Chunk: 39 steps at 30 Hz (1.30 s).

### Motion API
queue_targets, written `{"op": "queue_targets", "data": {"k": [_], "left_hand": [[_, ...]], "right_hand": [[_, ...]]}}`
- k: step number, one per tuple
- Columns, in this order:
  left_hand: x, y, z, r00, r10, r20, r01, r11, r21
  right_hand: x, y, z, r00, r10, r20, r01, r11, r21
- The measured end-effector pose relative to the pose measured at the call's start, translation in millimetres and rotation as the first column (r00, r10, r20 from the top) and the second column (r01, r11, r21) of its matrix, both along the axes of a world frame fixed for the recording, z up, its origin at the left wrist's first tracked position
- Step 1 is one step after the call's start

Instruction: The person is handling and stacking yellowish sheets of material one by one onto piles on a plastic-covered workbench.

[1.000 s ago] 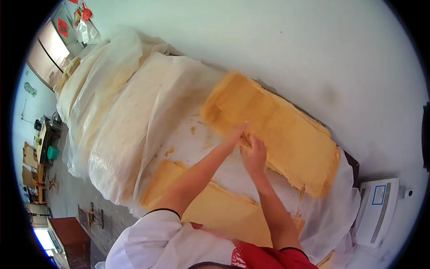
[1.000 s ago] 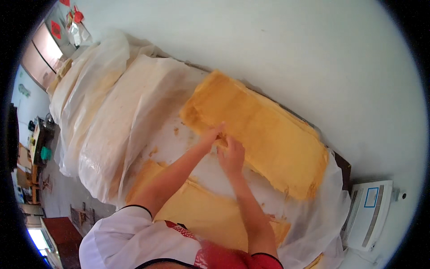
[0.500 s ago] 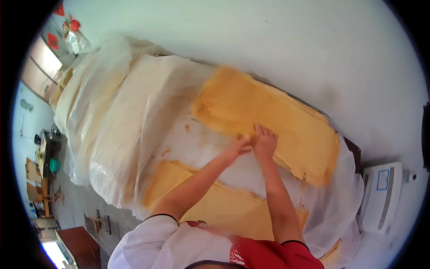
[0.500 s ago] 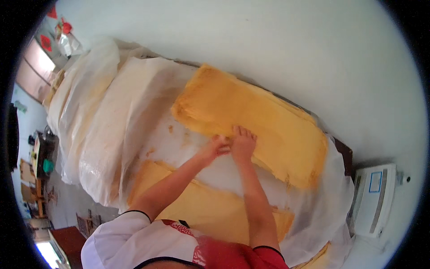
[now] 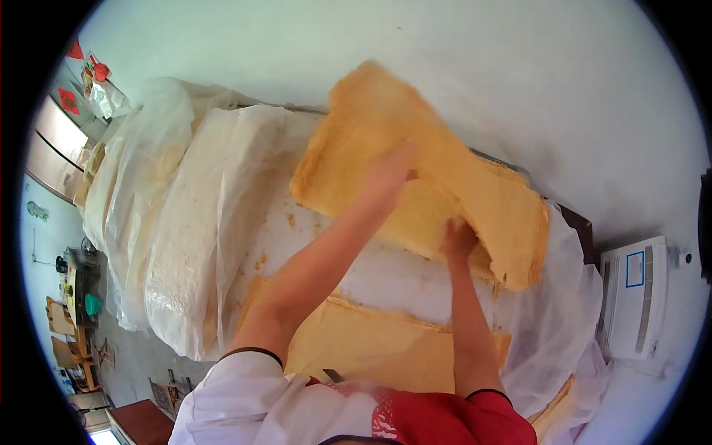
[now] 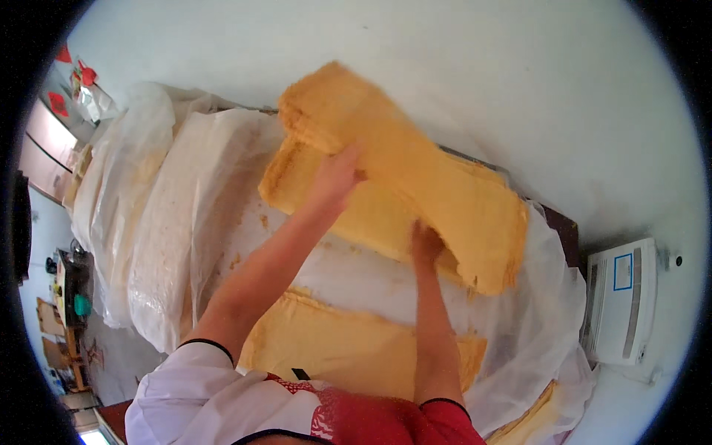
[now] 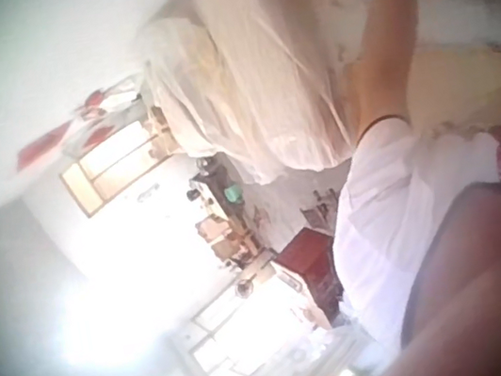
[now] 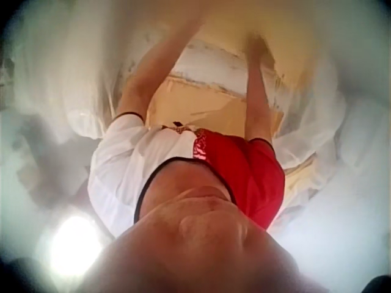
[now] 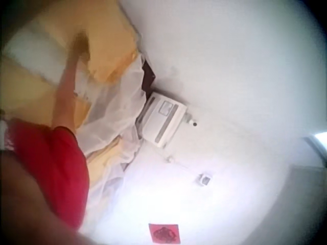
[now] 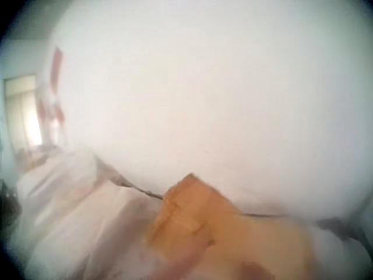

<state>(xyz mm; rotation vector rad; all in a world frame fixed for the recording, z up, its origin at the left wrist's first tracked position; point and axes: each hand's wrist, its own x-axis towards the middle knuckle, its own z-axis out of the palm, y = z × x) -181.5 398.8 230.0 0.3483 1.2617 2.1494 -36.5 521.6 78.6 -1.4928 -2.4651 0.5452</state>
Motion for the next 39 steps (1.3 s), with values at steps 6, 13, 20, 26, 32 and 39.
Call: {"op": "queue_targets", "data": {"k": [6,13,20,26,32,39], "left_hand": [[50,9,106,0.998,0.013,-0.056,0.001,0.969,0.246],[34,-72,148,0.997,0.068,-0.032,-0.046,0.891,0.451],[88,-230,40,0.969,0.187,0.164,-0.199,0.978,0.064],[170,-382,-132,0.811,0.271,0.518,-0.207,0.962,-0.18],[185,-467,-281,0.588,0.416,0.694,-0.165,0.901,-0.4],[200,-461,-241,0.706,0.409,0.578,-0.106,0.868,-0.486]], "right_hand": [[90,148,-33,0.443,-0.821,-0.359,-0.595,0.03,-0.803],[128,72,11,0.215,-0.776,-0.593,-0.646,0.342,-0.683],[247,-18,15,0.256,-0.787,-0.561,-0.552,0.358,-0.753],[335,-130,-43,0.291,-0.908,-0.301,-0.428,0.158,-0.89],[392,-151,-84,0.301,-0.905,-0.3,-0.289,0.213,-0.933],[418,-152,-103,0.691,-0.691,-0.21,0.057,0.343,-0.938]]}}
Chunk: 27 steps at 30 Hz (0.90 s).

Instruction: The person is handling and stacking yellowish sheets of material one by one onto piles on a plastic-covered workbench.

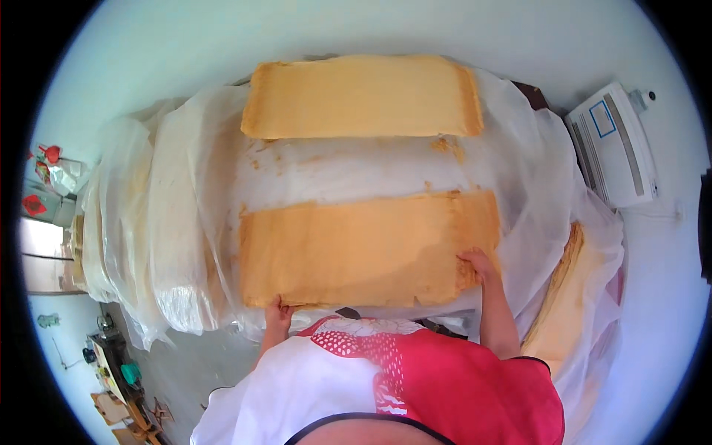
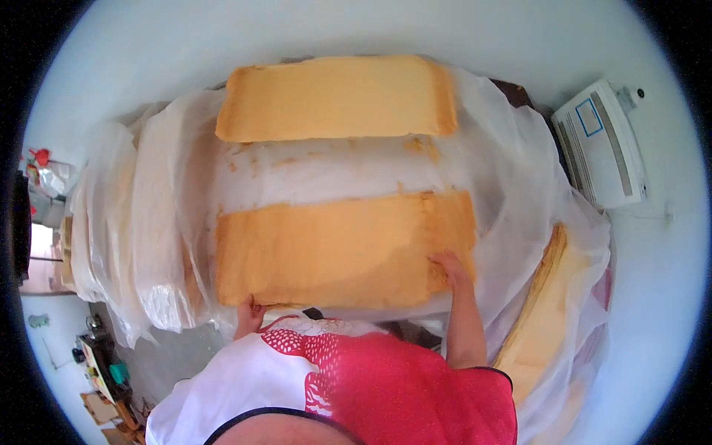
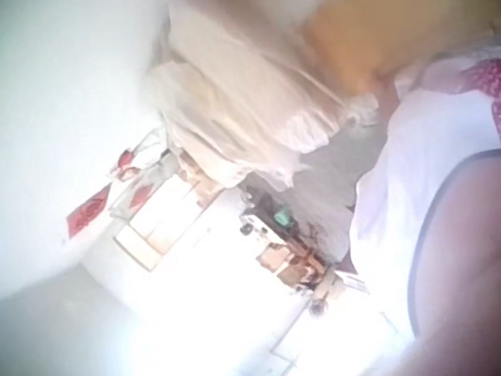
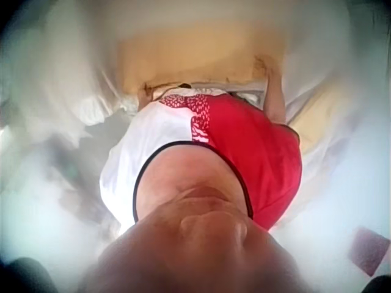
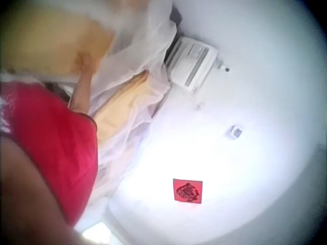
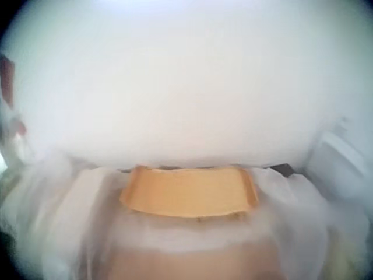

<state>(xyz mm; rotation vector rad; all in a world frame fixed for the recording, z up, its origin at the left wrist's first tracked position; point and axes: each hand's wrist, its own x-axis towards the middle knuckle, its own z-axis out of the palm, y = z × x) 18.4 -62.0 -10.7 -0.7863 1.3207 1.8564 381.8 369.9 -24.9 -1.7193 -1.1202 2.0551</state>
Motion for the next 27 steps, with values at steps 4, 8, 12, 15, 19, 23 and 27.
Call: {"op": "queue_targets", "data": {"k": [4,8,12,15,19,23,27], "left_hand": [[3,-16,9,0.924,-0.348,0.158,0.378,0.892,-0.248],[9,4,40,0.381,-0.881,0.28,0.871,0.241,-0.427],[47,86,73,-0.406,-0.914,0.009,0.623,-0.284,-0.729],[75,141,62,-0.565,-0.808,-0.163,0.387,-0.085,-0.918],[131,206,60,-0.804,-0.519,-0.292,0.317,0.042,-0.948],[177,230,52,-0.89,-0.373,-0.26,0.283,-0.007,-0.959],[197,238,49,-0.884,-0.385,-0.265,0.303,-0.041,-0.952]], "right_hand": [[0,-9,-2,0.984,0.053,-0.167,-0.045,0.998,0.053],[-9,-14,21,0.886,0.277,0.373,-0.337,0.935,0.106],[8,-33,9,0.77,-0.134,0.624,-0.475,0.532,0.701],[37,-49,69,0.837,-0.274,0.473,-0.329,0.438,0.836],[130,-81,96,0.766,-0.574,0.291,0.047,0.501,0.864],[273,-136,44,0.333,-0.839,0.431,0.297,0.527,0.796],[326,-217,36,0.052,-0.775,0.629,-0.004,0.63,0.776]]}}
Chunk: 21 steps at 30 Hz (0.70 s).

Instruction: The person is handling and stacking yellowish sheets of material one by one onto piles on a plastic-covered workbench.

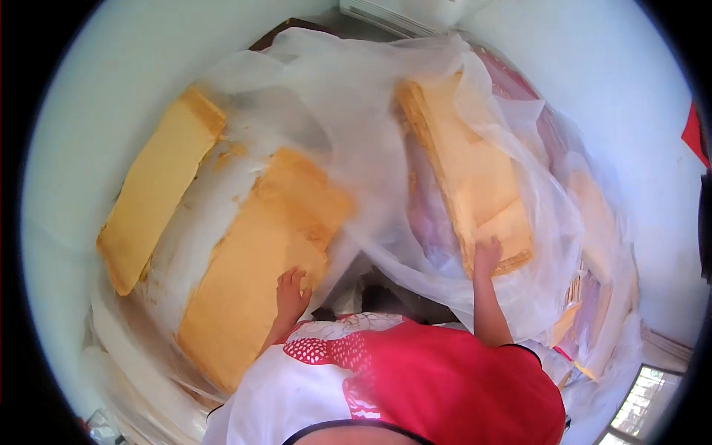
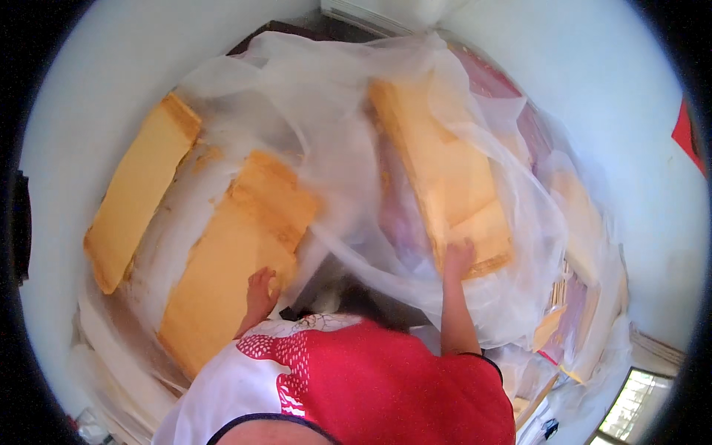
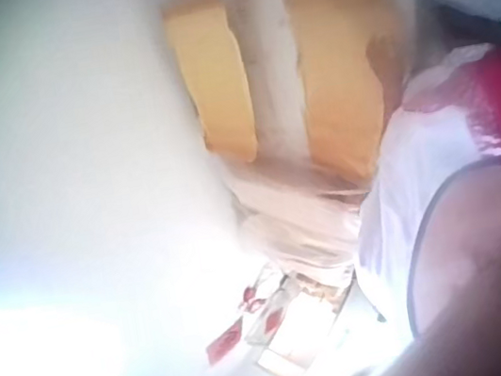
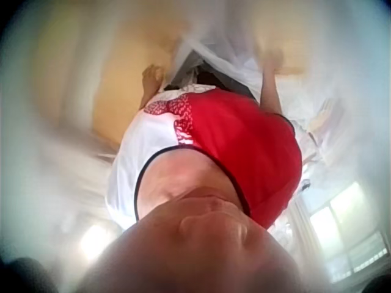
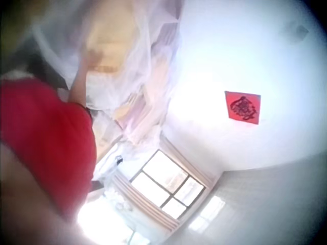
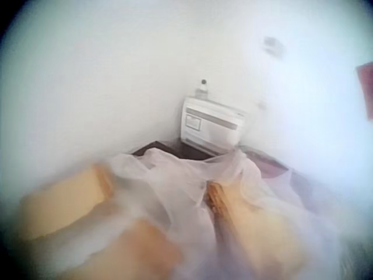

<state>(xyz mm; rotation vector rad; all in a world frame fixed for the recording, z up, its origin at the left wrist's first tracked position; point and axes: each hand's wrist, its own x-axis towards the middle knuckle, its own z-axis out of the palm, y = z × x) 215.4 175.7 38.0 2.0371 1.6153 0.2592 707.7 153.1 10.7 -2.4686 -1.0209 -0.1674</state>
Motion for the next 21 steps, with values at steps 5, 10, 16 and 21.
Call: {"op": "queue_targets", "data": {"k": [5,10,16,21], "left_hand": [[77,47,1,0.963,-0.111,0.244,0.093,0.992,0.087],[154,66,3,0.915,-0.284,0.286,0.229,0.95,0.212],[240,74,22,0.858,-0.476,0.195,0.426,0.87,0.249],[306,94,36,0.716,-0.654,0.245,0.605,0.756,0.25]], "right_hand": [[96,-79,-91,0.573,-0.187,-0.798,0.563,0.797,0.217],[70,-45,-13,-0.04,-0.002,-0.999,0.748,0.663,-0.031],[79,-52,-1,-0.186,0.059,-0.981,0.702,0.706,-0.091],[68,-32,34,-0.271,0.194,-0.943,0.652,0.758,-0.032]]}}
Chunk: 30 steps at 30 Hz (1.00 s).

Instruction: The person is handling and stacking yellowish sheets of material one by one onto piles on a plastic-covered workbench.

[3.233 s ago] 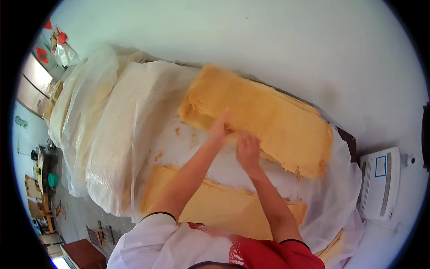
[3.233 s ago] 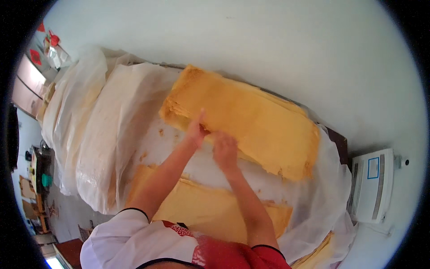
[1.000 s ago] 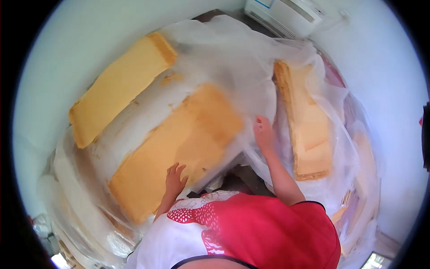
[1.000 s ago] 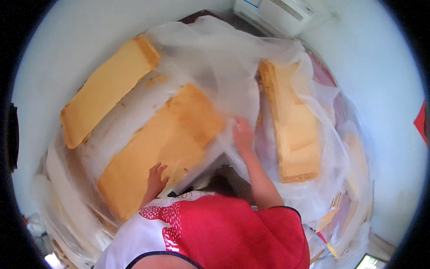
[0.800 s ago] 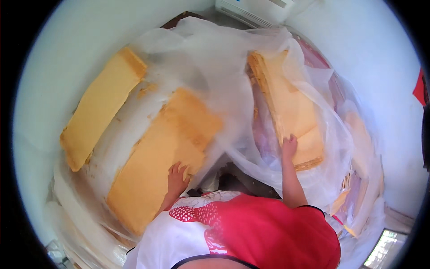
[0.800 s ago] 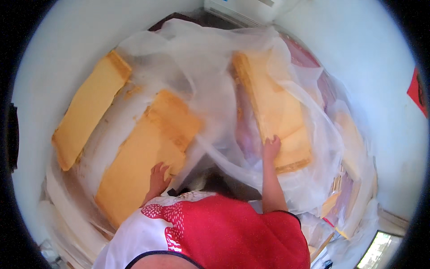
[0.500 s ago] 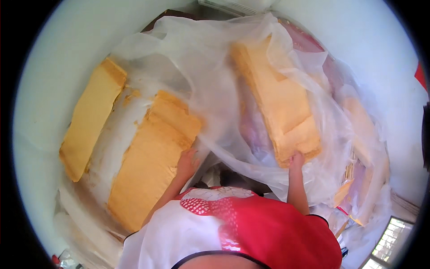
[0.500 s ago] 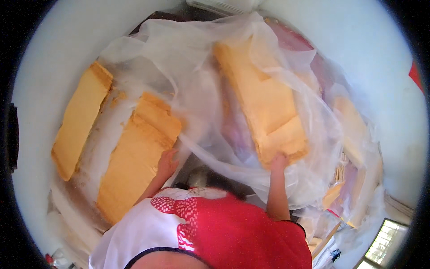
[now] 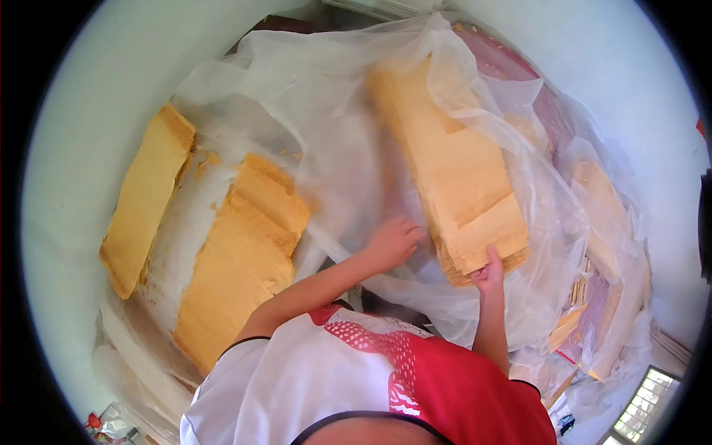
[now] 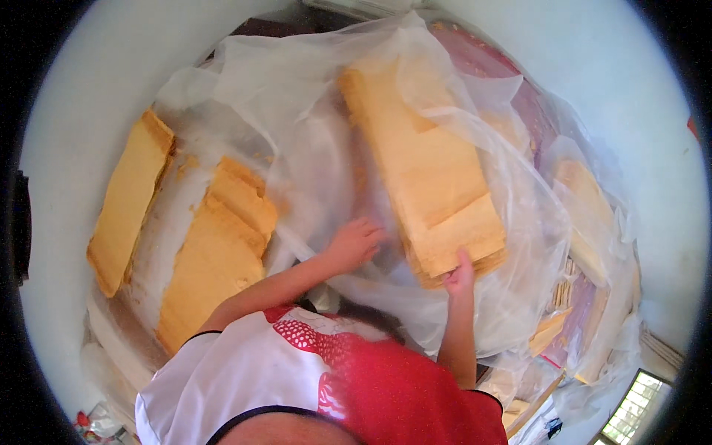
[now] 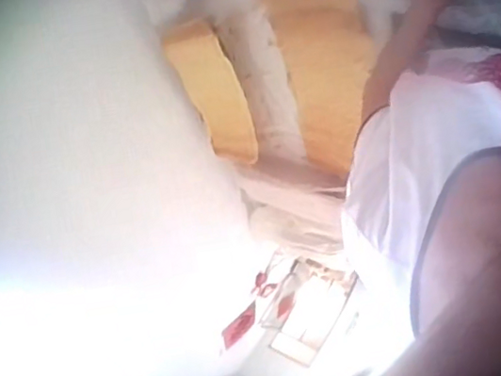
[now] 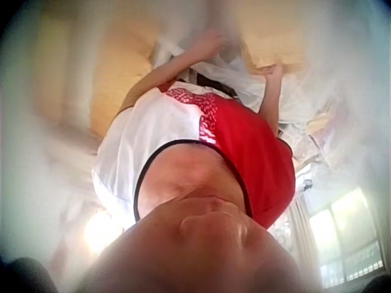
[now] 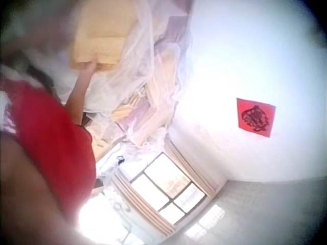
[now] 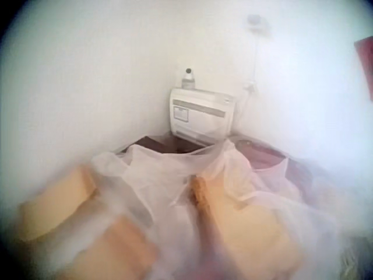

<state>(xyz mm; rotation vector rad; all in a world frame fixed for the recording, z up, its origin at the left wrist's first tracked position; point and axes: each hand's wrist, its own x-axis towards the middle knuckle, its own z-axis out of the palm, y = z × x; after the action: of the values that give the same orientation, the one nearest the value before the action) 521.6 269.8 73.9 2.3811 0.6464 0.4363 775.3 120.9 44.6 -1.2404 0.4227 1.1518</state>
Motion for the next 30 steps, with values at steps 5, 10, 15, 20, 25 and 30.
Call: {"op": "queue_targets", "data": {"k": [5,10,15,20,25,30], "left_hand": [[62,13,-22,0.981,-0.162,0.103,0.116,0.927,0.357],[114,4,8,0.935,-0.273,0.225,0.249,0.96,0.13],[126,30,24,0.954,-0.041,0.298,0.109,0.97,-0.217],[122,71,71,0.885,0.086,0.458,0.076,0.943,-0.323],[125,124,160,0.868,-0.009,0.497,0.119,0.974,-0.191],[95,203,259,0.686,-0.061,0.725,-0.048,0.99,0.13]], "right_hand": [[28,1,-2,0.83,0.478,0.288,-0.372,0.858,-0.354],[35,13,66,0.942,0.207,0.266,-0.216,0.976,0.003],[40,16,74,0.815,0.316,0.486,-0.513,0.783,0.35],[18,47,16,0.082,0.658,0.748,-0.569,0.647,-0.507],[28,172,1,-0.571,0.418,0.707,-0.319,0.68,-0.66],[-3,221,5,-0.504,0.802,0.322,-0.063,0.338,-0.939]]}}
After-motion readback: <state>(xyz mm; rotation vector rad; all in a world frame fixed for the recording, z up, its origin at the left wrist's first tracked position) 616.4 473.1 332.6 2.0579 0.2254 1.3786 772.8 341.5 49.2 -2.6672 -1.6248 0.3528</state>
